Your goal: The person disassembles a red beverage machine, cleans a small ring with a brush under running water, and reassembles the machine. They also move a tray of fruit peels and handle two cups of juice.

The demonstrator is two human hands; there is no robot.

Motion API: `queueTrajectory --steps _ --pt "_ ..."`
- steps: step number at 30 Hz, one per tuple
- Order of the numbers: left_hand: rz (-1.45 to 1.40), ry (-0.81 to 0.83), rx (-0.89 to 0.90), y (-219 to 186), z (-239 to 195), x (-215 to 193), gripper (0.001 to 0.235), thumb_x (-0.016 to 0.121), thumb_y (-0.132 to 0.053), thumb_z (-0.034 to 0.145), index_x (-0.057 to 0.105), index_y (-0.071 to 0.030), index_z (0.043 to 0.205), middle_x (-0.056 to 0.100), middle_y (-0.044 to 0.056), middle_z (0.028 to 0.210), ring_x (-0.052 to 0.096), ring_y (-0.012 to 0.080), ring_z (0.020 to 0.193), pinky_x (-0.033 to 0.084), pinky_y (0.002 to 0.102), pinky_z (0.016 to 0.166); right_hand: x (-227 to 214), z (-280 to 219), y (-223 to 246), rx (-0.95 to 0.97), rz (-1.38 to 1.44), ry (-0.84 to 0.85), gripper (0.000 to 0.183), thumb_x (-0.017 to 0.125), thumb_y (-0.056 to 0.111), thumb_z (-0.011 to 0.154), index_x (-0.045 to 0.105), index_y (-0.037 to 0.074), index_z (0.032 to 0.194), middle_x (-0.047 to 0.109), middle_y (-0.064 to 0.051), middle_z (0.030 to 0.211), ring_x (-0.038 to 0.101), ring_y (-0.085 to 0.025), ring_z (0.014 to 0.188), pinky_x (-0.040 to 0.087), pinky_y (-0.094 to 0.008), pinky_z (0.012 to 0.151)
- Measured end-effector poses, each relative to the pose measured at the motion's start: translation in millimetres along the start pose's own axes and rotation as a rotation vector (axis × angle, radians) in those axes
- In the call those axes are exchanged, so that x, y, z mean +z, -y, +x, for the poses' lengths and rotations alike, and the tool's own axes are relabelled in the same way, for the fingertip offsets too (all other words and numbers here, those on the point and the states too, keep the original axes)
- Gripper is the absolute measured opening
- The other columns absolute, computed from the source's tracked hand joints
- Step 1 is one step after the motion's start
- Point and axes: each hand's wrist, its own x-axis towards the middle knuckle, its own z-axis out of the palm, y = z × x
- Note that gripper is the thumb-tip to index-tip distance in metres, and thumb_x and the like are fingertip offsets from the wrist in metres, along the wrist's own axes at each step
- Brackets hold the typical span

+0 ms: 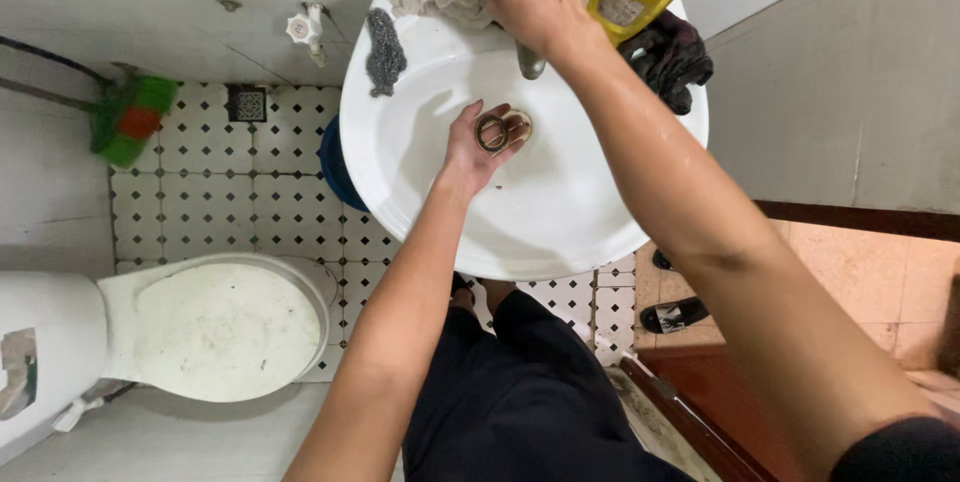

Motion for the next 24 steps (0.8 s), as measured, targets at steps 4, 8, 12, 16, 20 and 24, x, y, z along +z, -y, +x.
queueTrajectory --steps 4,8,12,16,20,24 --pt "-0.051 -0.120 0.059 2 12 -10 0.047 0.046 -0.040 0.101 0.061 0.000 0.120 0.069 0.017 0.105 0.068 0.0307 0.097 0.055 0.048 0.098 -32 -47 28 0.357 0.119 -0.146 0.027 0.071 0.010 0.083 0.066 0.003 0.109 0.073 -0.022 0.098 0.067 -0.045 0.084 0.052 -0.053 0.069" --pt "-0.121 -0.077 0.048 12 27 -9 0.048 0.039 -0.037 0.103 0.064 0.002 0.116 0.070 0.019 0.105 0.070 0.0298 0.098 0.056 0.046 0.094 -34 -85 40 0.654 0.393 -0.203 0.035 0.067 0.009 0.090 0.061 0.002 0.125 0.074 -0.018 0.090 0.073 -0.032 0.077 0.056 -0.046 0.069" --pt "-0.052 -0.010 0.022 23 51 -6 0.044 0.034 -0.030 0.104 0.062 0.003 0.113 0.072 0.018 0.103 0.071 0.0309 0.098 0.057 0.046 0.095 -19 -83 31 0.824 0.998 -0.200 0.026 0.060 0.006 0.102 0.070 0.001 0.126 0.073 -0.014 0.089 0.065 -0.016 0.074 0.054 -0.036 0.067" --pt "0.015 0.011 -0.020 30 72 -4 0.041 0.034 -0.024 0.104 0.063 0.003 0.113 0.071 0.017 0.096 0.070 0.0312 0.096 0.058 0.046 0.093 -23 -92 8 0.899 1.179 -0.077 0.039 0.053 0.008 0.100 0.055 0.011 0.138 0.075 -0.009 0.081 0.066 -0.013 0.065 0.055 -0.030 0.063" --pt "-0.015 0.047 -0.096 31 88 -4 0.044 0.033 -0.022 0.105 0.066 0.006 0.114 0.070 0.019 0.098 0.069 0.0317 0.093 0.059 0.046 0.092 -28 -162 22 0.733 0.528 -0.122 0.039 0.060 0.002 0.099 0.060 0.007 0.138 0.075 -0.019 0.101 0.072 -0.029 0.091 0.059 -0.041 0.084" --pt "0.062 0.020 -0.125 32 101 -20 0.045 0.031 -0.026 0.106 0.064 0.003 0.115 0.069 0.016 0.104 0.069 0.0287 0.093 0.060 0.044 0.090 4 -202 42 1.114 0.460 0.247 0.067 0.061 0.027 0.097 0.033 0.011 0.155 0.068 -0.026 0.111 0.068 -0.044 0.101 0.052 -0.048 0.088"
